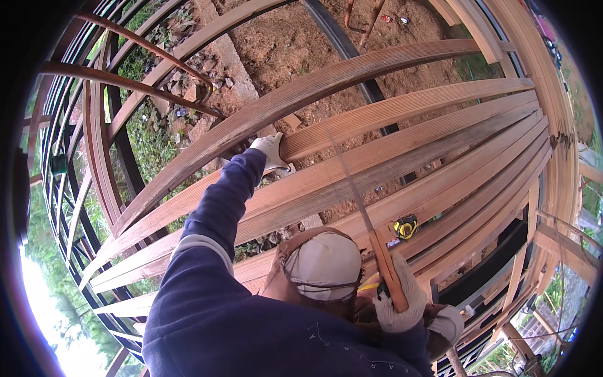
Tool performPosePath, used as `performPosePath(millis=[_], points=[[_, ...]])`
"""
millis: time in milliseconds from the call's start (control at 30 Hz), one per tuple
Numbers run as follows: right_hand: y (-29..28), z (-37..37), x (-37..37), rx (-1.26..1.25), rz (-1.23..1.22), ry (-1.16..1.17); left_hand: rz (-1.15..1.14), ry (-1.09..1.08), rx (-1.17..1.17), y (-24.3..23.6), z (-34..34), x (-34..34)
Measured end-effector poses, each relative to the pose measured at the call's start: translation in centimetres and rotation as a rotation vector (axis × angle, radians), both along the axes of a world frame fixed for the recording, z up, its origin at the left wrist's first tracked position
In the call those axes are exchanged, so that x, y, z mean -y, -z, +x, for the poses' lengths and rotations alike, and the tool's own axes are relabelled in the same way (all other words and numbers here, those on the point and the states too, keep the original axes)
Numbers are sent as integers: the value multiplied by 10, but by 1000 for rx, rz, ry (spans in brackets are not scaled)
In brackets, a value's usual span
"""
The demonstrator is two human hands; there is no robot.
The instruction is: The person positions wooden slats on a curved frame, measures them with a tape measure, and cuts them using a hand saw.
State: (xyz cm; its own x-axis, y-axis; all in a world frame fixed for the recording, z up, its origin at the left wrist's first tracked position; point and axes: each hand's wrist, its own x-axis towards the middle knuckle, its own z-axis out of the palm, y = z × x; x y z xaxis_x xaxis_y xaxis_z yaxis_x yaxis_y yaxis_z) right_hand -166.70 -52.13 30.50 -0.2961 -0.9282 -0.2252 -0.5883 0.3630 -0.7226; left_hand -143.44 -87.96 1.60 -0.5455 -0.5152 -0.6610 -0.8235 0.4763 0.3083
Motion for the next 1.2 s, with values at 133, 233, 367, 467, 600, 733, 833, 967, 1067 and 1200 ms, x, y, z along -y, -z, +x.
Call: performPosePath(millis=[133, 233, 367, 467, 600, 733, 833, 967, 1067, 1200], points=[[18, 3, 30, -48, -84, -121, 24, 4, 9, 4, 2, 10], [20, 8, 43, -59, -103, -203, 72, -48, -9, 7, 6, 6], [16, 19, 42, 111, 12, -22, 44, -96, -1, -5, -1, -6], [8, 23, 52, -17, -44, -114, 21, -88, -6, -2, -1, -9], [10, 22, 53, -74, -31, -157, 66, -78, -18, -3, 1, 0], [3, 23, 40, 10, 22, -68, 69, -90, -67, 1, 6, 0], [-1, 23, 37, 22, 68, -46, 64, -101, -18, -4, -2, -5], [-4, 23, 50, 46, 51, -8, 68, -94, -84, -2, 7, 0], [-14, 24, 44, -138, 71, -195, 20, -73, 17, 2, 4, -11], [1, 26, 51, -99, -24, -119, -70, -73, 60, 8, -6, -18]])
